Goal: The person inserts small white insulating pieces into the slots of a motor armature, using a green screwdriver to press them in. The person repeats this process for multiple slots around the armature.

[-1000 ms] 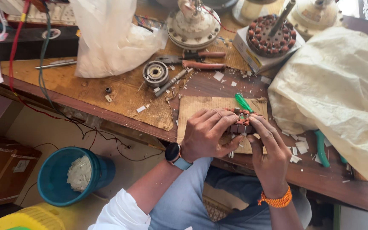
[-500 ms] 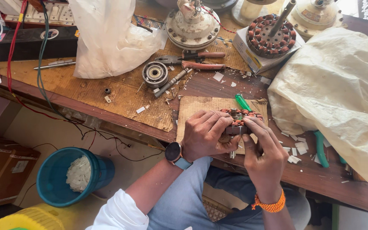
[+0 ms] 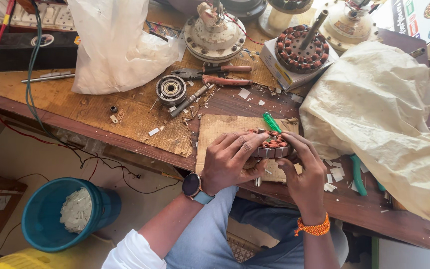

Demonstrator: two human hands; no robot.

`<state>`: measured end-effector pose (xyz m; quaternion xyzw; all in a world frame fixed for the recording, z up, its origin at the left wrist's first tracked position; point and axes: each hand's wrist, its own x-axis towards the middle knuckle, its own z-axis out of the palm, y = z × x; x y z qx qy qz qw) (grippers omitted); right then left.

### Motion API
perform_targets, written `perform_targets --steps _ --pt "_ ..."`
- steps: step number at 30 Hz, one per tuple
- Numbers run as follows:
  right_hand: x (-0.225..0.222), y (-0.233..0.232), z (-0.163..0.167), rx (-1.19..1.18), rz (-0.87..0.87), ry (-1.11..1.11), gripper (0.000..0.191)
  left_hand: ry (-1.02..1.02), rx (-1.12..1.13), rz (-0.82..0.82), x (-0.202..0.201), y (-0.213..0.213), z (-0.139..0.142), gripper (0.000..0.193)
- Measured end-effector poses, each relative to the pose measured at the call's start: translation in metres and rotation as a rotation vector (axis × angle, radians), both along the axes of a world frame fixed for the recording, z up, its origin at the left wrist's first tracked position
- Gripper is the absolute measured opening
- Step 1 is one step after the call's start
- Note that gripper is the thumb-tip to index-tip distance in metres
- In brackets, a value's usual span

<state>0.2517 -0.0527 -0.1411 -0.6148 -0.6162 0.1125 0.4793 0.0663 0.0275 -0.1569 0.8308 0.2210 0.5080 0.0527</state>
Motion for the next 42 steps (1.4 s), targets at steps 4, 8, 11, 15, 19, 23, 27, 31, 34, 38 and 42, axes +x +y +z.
perform_targets --steps 4,8,11,15,19,23,27,31,34,38,42 --pt "-0.002 -0.002 -0.018 0.083 -0.02 0.027 0.043 0.007 -0.005 -0.052 -0.003 0.006 -0.006 0.043" --pt "-0.004 -0.001 -0.03 0.12 -0.055 0.038 0.041 0.008 -0.034 -0.064 -0.001 0.007 -0.007 0.036" --pt "-0.006 -0.001 -0.03 0.128 -0.062 0.057 0.042 0.023 -0.045 -0.064 0.0 0.005 -0.005 0.035" --pt "-0.006 0.0 -0.03 0.113 -0.061 0.104 0.038 0.075 -0.072 -0.068 -0.001 0.004 0.003 0.035" --pt "-0.001 -0.005 -0.034 0.116 -0.061 0.16 0.045 0.121 -0.076 -0.101 0.0 0.008 0.011 0.039" --pt "0.024 -0.04 -0.031 0.237 -0.162 0.216 0.05 0.135 -0.139 -0.241 -0.004 0.015 0.01 0.054" --pt "0.065 -0.093 -0.023 0.071 -0.447 0.081 0.037 0.159 -0.145 -0.221 -0.009 0.016 0.008 0.051" --pt "0.093 -0.115 -0.024 -0.06 -0.42 -0.167 0.024 0.261 -0.042 -0.157 -0.009 0.015 0.017 0.047" --pt "0.098 -0.109 -0.028 -0.14 -0.352 -0.263 0.018 0.332 -0.004 -0.156 -0.008 0.017 0.029 0.046" --pt "0.094 -0.097 -0.028 -0.243 -0.349 -0.286 0.018 0.443 -0.098 -0.127 -0.005 0.015 0.042 0.057" --pt "0.095 -0.092 -0.028 -0.241 -0.339 -0.195 0.014 0.439 -0.161 -0.209 0.002 0.019 0.049 0.073"
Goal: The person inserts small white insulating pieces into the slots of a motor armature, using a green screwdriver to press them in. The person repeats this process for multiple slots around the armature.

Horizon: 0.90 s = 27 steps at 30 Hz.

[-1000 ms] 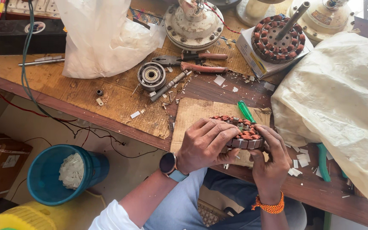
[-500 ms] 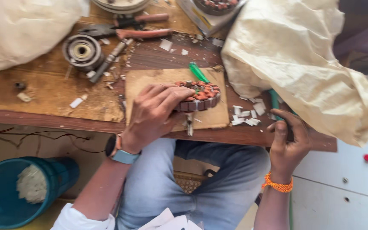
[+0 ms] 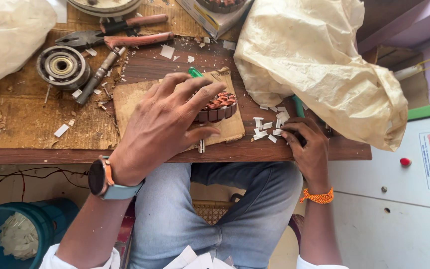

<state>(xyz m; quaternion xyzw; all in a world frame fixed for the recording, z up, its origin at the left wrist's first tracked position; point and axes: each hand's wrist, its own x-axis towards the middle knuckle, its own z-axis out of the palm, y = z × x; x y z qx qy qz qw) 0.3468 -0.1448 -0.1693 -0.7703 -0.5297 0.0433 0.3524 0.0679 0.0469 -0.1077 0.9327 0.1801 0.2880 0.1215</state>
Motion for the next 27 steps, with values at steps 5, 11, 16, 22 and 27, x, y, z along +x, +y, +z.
perform_targets --steps 5,11,16,22,27 --pt "0.007 0.001 -0.011 0.107 -0.104 0.149 0.011 -0.132 0.032 -0.029 -0.007 0.004 0.003 0.073" --pt "0.012 -0.004 -0.022 0.141 -0.066 0.097 0.013 -0.215 -0.01 0.009 -0.032 -0.005 0.002 0.057" --pt "0.007 -0.005 -0.018 0.214 -0.107 0.245 0.024 -0.316 -0.058 -0.063 -0.025 -0.016 0.001 0.047" --pt "-0.035 -0.015 -0.005 0.226 -0.155 0.277 0.016 -0.318 -0.252 0.14 -0.033 -0.038 -0.002 0.029" --pt "-0.08 -0.004 0.001 0.252 -0.092 0.357 0.018 -0.465 -0.284 0.003 -0.042 -0.035 -0.015 0.034"
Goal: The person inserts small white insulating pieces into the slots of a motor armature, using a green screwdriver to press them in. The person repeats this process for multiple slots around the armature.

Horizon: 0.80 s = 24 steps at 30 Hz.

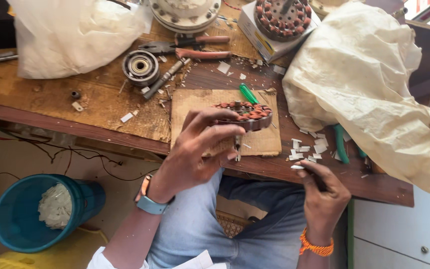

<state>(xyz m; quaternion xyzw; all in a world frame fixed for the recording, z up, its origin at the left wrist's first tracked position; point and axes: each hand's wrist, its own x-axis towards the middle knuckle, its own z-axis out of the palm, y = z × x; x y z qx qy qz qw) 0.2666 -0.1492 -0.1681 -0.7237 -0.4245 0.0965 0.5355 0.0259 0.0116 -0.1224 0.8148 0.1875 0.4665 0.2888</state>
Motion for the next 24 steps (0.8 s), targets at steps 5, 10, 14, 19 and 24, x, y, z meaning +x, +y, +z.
perform_targets --steps 5,10,14,19,24 --pt "-0.043 0.006 -0.001 0.067 0.125 0.155 0.013 -0.005 -0.197 -0.032 0.011 -0.031 -0.019 0.03" --pt "-0.065 0.008 -0.011 0.122 0.194 0.128 0.011 -0.061 -0.59 -0.141 0.025 -0.059 -0.031 0.023" --pt "-0.069 0.011 -0.011 0.125 0.178 0.175 0.01 -0.108 -0.546 -0.034 0.031 -0.068 -0.03 0.015" --pt "-0.066 0.014 -0.009 0.017 0.205 0.218 0.015 -0.098 -0.414 0.004 0.028 -0.069 -0.032 0.012" --pt "-0.068 0.016 -0.019 0.103 0.232 0.208 0.008 -0.082 -0.46 0.013 0.032 -0.072 -0.038 0.014"
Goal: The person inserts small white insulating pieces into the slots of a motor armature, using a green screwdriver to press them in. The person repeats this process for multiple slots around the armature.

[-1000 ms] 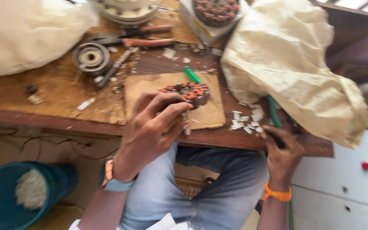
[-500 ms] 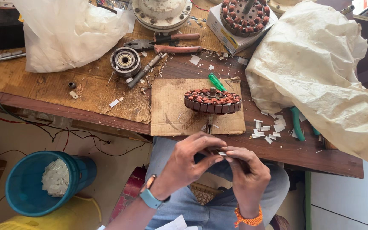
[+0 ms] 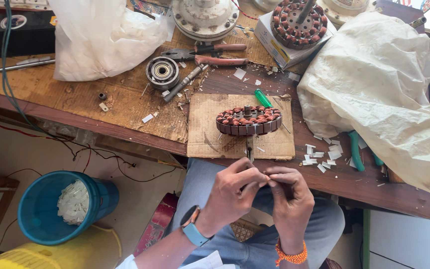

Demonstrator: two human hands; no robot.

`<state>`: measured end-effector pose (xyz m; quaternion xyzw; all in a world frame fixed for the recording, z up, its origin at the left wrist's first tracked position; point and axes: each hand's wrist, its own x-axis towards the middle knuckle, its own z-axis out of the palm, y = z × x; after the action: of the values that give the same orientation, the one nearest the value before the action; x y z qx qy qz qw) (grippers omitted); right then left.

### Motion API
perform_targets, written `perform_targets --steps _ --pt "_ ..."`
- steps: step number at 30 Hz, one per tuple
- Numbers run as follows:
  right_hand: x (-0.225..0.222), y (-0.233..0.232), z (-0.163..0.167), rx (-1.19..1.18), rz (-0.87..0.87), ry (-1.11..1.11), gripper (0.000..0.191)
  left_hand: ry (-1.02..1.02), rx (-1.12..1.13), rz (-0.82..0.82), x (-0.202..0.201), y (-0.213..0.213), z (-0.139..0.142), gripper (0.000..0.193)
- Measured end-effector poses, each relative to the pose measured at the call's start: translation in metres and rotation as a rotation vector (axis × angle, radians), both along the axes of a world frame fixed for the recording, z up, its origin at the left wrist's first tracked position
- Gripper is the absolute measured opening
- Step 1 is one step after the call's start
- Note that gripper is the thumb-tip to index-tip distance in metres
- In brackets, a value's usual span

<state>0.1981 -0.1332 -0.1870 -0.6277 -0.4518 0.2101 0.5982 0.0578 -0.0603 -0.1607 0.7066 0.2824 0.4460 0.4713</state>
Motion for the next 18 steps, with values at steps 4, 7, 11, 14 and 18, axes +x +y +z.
perform_targets --steps 4,7,11,14,18 --pt "-0.004 0.005 -0.005 0.113 -0.059 0.012 0.007 -0.14 -0.125 0.012 0.016 -0.005 0.001 0.01" --pt "0.006 0.008 0.001 0.109 -0.03 0.053 0.008 -0.114 -0.269 0.038 0.02 -0.006 0.003 0.006" --pt "0.028 0.008 0.013 0.083 0.12 0.105 0.013 -0.074 0.072 0.043 0.011 0.0 0.006 0.017" --pt "0.03 0.002 0.017 0.033 0.085 0.226 0.023 -0.004 0.217 -0.009 0.003 0.004 0.007 0.027" --pt "0.027 -0.007 0.024 -0.044 0.068 0.408 0.048 0.071 0.278 -0.081 -0.002 0.003 0.008 0.027"
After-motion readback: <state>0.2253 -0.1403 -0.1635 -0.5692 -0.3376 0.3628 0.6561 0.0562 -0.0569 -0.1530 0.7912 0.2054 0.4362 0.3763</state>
